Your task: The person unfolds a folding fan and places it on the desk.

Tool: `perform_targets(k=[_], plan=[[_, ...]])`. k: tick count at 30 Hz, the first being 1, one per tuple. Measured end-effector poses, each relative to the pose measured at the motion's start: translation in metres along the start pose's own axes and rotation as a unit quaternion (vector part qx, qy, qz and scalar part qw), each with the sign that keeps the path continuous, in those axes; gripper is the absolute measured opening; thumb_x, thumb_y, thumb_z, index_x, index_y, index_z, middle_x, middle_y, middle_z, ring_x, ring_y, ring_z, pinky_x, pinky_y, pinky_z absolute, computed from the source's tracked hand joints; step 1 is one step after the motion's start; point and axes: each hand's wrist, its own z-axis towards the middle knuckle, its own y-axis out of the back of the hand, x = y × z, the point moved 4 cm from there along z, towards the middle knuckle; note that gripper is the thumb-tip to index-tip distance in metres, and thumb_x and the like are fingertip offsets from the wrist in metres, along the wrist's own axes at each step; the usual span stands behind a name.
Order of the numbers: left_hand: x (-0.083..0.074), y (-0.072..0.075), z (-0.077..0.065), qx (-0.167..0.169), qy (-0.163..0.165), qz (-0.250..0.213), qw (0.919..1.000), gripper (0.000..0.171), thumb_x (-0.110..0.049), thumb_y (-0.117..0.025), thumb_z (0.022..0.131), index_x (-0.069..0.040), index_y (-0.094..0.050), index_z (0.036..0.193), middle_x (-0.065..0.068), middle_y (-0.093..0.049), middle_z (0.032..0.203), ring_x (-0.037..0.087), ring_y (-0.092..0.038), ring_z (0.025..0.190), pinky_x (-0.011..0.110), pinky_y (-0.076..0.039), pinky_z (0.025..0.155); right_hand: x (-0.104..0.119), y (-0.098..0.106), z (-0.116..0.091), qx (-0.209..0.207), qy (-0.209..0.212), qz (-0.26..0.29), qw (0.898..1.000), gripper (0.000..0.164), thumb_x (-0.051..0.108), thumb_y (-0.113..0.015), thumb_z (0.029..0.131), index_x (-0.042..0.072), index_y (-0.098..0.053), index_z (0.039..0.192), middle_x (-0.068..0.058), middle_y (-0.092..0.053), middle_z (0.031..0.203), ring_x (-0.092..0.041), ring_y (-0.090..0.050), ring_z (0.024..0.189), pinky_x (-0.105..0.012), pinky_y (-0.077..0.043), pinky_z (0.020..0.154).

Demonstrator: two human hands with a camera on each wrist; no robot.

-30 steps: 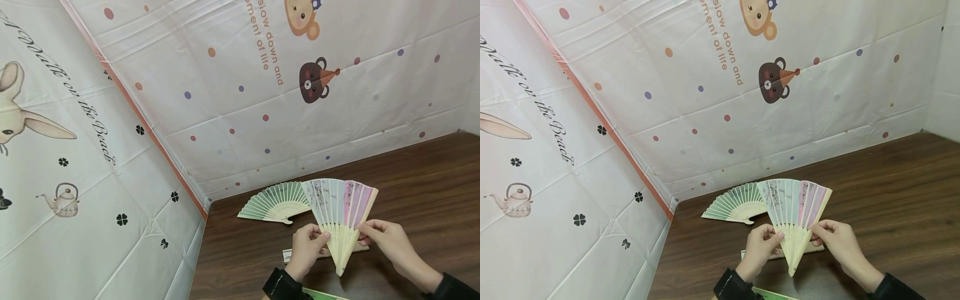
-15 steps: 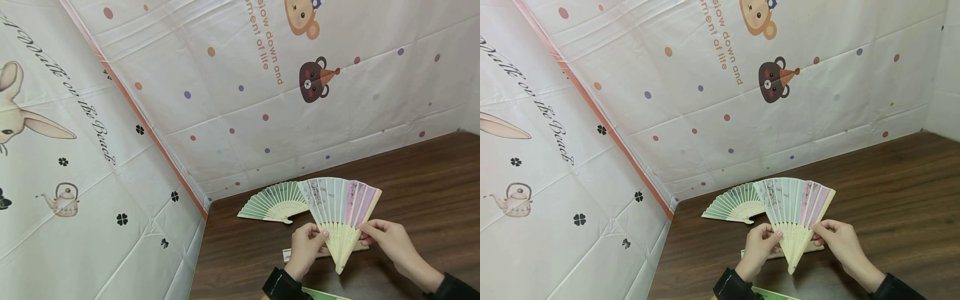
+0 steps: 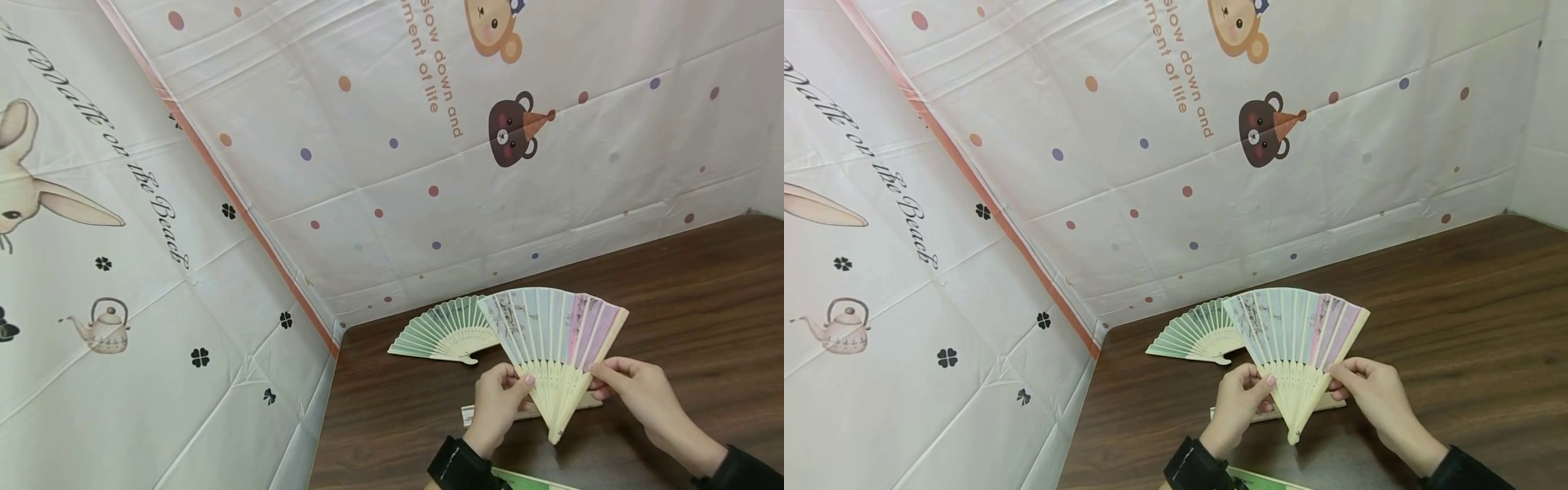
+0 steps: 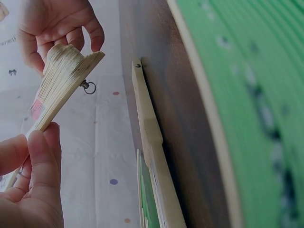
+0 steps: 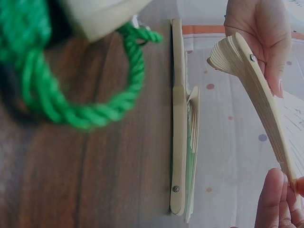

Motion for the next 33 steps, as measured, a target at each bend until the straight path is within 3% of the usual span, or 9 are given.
perform_targets(k=[6, 11, 21, 26, 33], plan=[[0.002, -0.001, 0.0, -0.001, 0.002, -0.007, 1.0, 0.01, -0.009, -0.064, 0.079, -0.003, -0.057, 0.077, 0.0, -0.057, 0.064, 0.008, -0.056, 0.054, 0.022, -0.051, 0.05, -0.008, 0.0, 0.004, -0.012, 0.0, 0.004, 1.0, 0.047, 0.046, -0.054, 0.084, 0.0, -0.062, 0.091, 0.001, -0.067, 0.07, -0.015, -0.064, 0.064, -0.016, -0.044, 0.062], [0.003, -0.001, 0.0, -0.002, 0.003, -0.01, 0.9999, 0.011, -0.01, -0.064, 0.079, -0.002, -0.056, 0.076, 0.0, -0.057, 0.064, 0.008, -0.055, 0.053, 0.022, -0.051, 0.05, -0.004, 0.0, 0.002, 0.005, -0.014, 0.008, 1.0, 0.043, 0.044, -0.055, 0.084, 0.003, -0.063, 0.089, 0.005, -0.066, 0.069, -0.013, -0.063, 0.065, -0.014, -0.042, 0.062], [0.003, 0.001, 0.0, -0.006, 0.001, -0.014, 0.9999, 0.014, -0.01, -0.065, 0.079, -0.002, -0.054, 0.075, 0.002, -0.059, 0.065, 0.01, -0.056, 0.053, 0.038, -0.054, 0.056, -0.023, 0.001, 0.01, -0.023, -0.009, 0.015, 1.0, 0.048, 0.046, -0.054, 0.083, 0.0, -0.063, 0.09, 0.003, -0.066, 0.07, -0.015, -0.064, 0.064, -0.016, -0.044, 0.062], [0.003, 0.001, 0.0, -0.007, 0.003, -0.02, 0.9998, 0.015, -0.01, -0.064, 0.079, -0.002, -0.053, 0.074, 0.001, -0.057, 0.064, 0.011, -0.057, 0.054, 0.038, -0.054, 0.056, -0.02, 0.001, 0.008, -0.024, -0.013, 0.019, 0.999, 0.047, 0.046, -0.054, 0.083, 0.0, -0.063, 0.089, 0.004, -0.066, 0.07, -0.015, -0.064, 0.064, -0.015, -0.043, 0.062], [0.003, 0.002, 0.0, -0.005, 0.012, -0.03, 0.9995, 0.015, -0.01, -0.064, 0.079, -0.002, -0.052, 0.074, 0.0, -0.056, 0.064, 0.011, -0.055, 0.054, 0.04, -0.054, 0.059, -0.033, 0.001, 0.014, -0.024, -0.012, 0.008, 1.0, 0.046, 0.045, -0.052, 0.085, 0.001, -0.063, 0.089, 0.004, -0.065, 0.07, -0.015, -0.064, 0.065, -0.014, -0.042, 0.063]])
